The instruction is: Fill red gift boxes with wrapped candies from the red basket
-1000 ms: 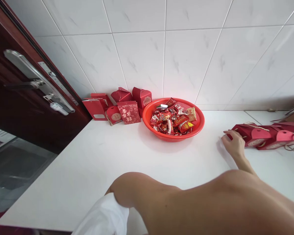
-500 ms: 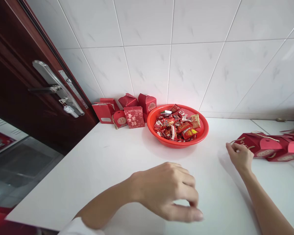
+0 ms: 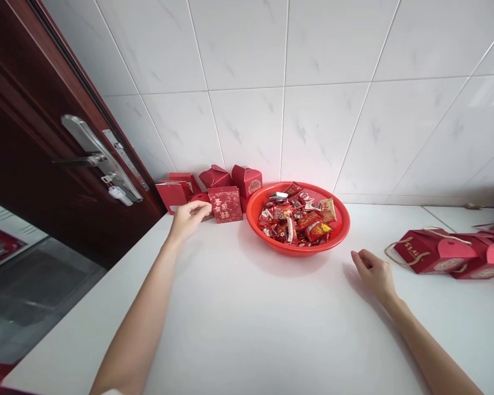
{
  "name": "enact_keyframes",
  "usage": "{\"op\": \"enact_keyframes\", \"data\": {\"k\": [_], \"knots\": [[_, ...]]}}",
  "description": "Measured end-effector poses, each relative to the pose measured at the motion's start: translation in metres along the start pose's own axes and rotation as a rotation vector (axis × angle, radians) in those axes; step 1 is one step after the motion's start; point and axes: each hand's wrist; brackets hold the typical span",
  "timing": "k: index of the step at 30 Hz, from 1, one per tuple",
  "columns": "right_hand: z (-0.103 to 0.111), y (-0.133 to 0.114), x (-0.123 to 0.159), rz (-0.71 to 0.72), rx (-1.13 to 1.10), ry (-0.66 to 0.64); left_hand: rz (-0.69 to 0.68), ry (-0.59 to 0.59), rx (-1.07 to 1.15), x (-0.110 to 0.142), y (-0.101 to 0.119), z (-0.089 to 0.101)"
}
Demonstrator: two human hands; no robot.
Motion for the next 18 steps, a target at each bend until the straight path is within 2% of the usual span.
{"op": "enact_keyframes", "data": {"k": [1,3,7,13,18], "knots": [[-0.002,0.0,0.001,-0.003,-0.002,-0.017,0.017,0.07,-0.033,-0.009,-0.006,0.0],[-0.004,0.0,0.003,-0.008,-0.001,-0.044,0.028,0.13,-0.074,-0.025,-0.013,-0.003],[-0.006,0.0,0.003,0.005,0.008,-0.06,-0.003,0.169,-0.171,-0.045,-0.013,-0.015],[-0.003,-0.003,0.002,0.04,0.013,-0.081,-0.105,0.029,-0.318,-0.058,0.001,-0.034],[-0.002,-0.007,0.004,0.06,-0.004,-0.086,-0.117,-0.016,-0.416,-0.06,0.006,-0.035]]}}
Point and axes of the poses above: each hand's wrist, its own x-axis away from the middle knuckle, its own z-axis out of the back of the hand, y = z × x, and after that the axes turned 6 degrees about x, right-handed
